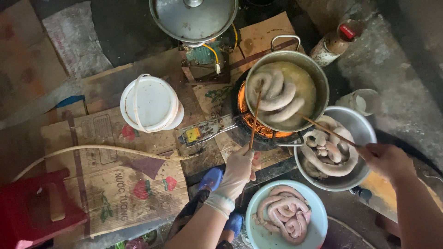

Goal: The person threads pieces of marinated meat and green leaves onto metal skewers over a green basin. Later, the person uses chopsticks to transfer long, pale, tubular food items from a pot of boiling water into a separate bowl.

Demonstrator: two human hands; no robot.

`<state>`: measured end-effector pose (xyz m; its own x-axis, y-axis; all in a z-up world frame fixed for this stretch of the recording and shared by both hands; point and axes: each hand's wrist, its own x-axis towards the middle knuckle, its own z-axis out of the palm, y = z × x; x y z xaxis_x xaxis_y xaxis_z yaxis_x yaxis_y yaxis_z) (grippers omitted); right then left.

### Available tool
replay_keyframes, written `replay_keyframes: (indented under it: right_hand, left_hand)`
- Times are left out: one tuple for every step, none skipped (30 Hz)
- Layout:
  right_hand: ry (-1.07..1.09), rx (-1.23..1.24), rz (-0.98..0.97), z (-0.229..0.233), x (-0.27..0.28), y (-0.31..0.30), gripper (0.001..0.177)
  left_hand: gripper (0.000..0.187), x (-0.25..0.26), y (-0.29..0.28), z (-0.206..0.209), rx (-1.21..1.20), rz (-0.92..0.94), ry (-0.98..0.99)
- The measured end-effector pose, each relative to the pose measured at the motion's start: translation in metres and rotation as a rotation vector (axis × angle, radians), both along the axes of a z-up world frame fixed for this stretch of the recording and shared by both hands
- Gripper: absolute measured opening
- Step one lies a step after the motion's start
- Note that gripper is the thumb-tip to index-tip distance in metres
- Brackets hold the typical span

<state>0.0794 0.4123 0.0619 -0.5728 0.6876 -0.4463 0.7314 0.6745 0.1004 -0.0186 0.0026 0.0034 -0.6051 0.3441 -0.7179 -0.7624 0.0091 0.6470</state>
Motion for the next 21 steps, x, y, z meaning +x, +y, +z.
replay_keyframes:
  right_hand:
    - [0.075,-0.026,-0.033,-0.009,0.009,0.007,0.056]
    - [0.074,-0.029,-0.031,-0.014,0.006,0.005,0.056]
    - [0.067,-0.026,0.002,-0.019,0.003,0.003,0.053]
    - [0.061,-0.024,0.036,-0.023,0.0,0.001,0.05]
    - [0.061,-0.026,0.035,-0.021,-0.01,-0.012,0.05]
    - [0.051,-0.044,0.022,-0.019,-0.019,-0.025,0.049]
    - [0.04,-0.061,0.009,-0.016,-0.029,-0.037,0.049]
    - [0.039,-0.062,0.009,-0.012,-0.036,-0.05,0.049]
    - [0.033,-0.065,-0.02,-0.006,-0.042,-0.064,0.049]
    - [0.026,-0.068,-0.049,-0.001,-0.05,-0.078,0.05]
    - [0.025,-0.068,-0.049,-0.017,-0.038,-0.071,0.05]
    - [0.048,-0.119,-0.042,-0.033,-0.026,-0.066,0.051]
    - [0.073,-0.169,-0.03,-0.049,-0.016,-0.059,0.054]
    - [0.072,-0.168,-0.026,-0.064,-0.005,-0.053,0.054]
    - [0.266,-0.259,-0.026,-0.08,0.005,-0.047,0.051]
    - [0.46,-0.35,-0.026,-0.096,0.015,-0.041,0.048]
    - [0.459,-0.353,-0.02,-0.099,0.009,-0.046,0.048]
    - [0.461,-0.346,-0.047,-0.102,0.003,-0.051,0.045]
    - [0.462,-0.338,-0.079,-0.105,-0.001,-0.056,0.042]
    - [0.462,-0.339,-0.078,-0.096,-0.013,-0.07,0.042]
    - [0.416,-0.282,-0.075,-0.087,-0.022,-0.083,0.041]
  left_hand:
    - [0.039,-0.001,-0.002,-0.001,0.005,-0.002,0.025]
    - [0.039,-0.002,-0.003,0.0,0.003,0.0,0.024]
    - [0.04,-0.005,-0.004,0.002,-0.005,-0.019,0.041]
    - [0.042,-0.007,-0.004,0.003,-0.012,-0.038,0.057]
    - [0.042,-0.009,-0.006,0.011,-0.014,-0.039,0.058]
    - [0.043,-0.012,-0.008,0.019,-0.047,-0.062,0.047]
    - [0.044,-0.014,-0.009,0.027,-0.079,-0.085,0.035]
    - [0.044,-0.015,-0.01,0.028,-0.081,-0.085,0.035]
    - [0.044,-0.015,-0.011,0.029,-0.098,-0.092,0.028]
    - [0.045,-0.016,-0.012,0.03,-0.116,-0.099,0.021]
    - [0.045,-0.015,-0.013,0.03,-0.116,-0.099,0.019]
    - [0.045,-0.015,-0.014,0.03,-0.107,-0.091,0.013]
    - [0.045,-0.015,-0.015,0.031,-0.097,-0.079,0.009]
    - [0.045,-0.014,-0.014,0.026,-0.097,-0.075,0.009]
    - [0.044,-0.013,-0.014,0.021,-0.086,-0.055,0.008]
    - [0.044,-0.011,-0.013,0.016,-0.074,-0.035,0.006]
    - [0.044,-0.011,-0.014,0.014,-0.076,-0.028,0.007]
    - [0.044,-0.01,-0.014,0.011,-0.068,-0.01,0.003]
    - [0.045,-0.01,-0.013,0.009,-0.06,0.002,-0.001]
    - [0.045,-0.011,-0.015,0.014,-0.061,0.004,-0.001]
    - [0.045,-0.011,-0.016,0.018,-0.059,0.004,-0.004]
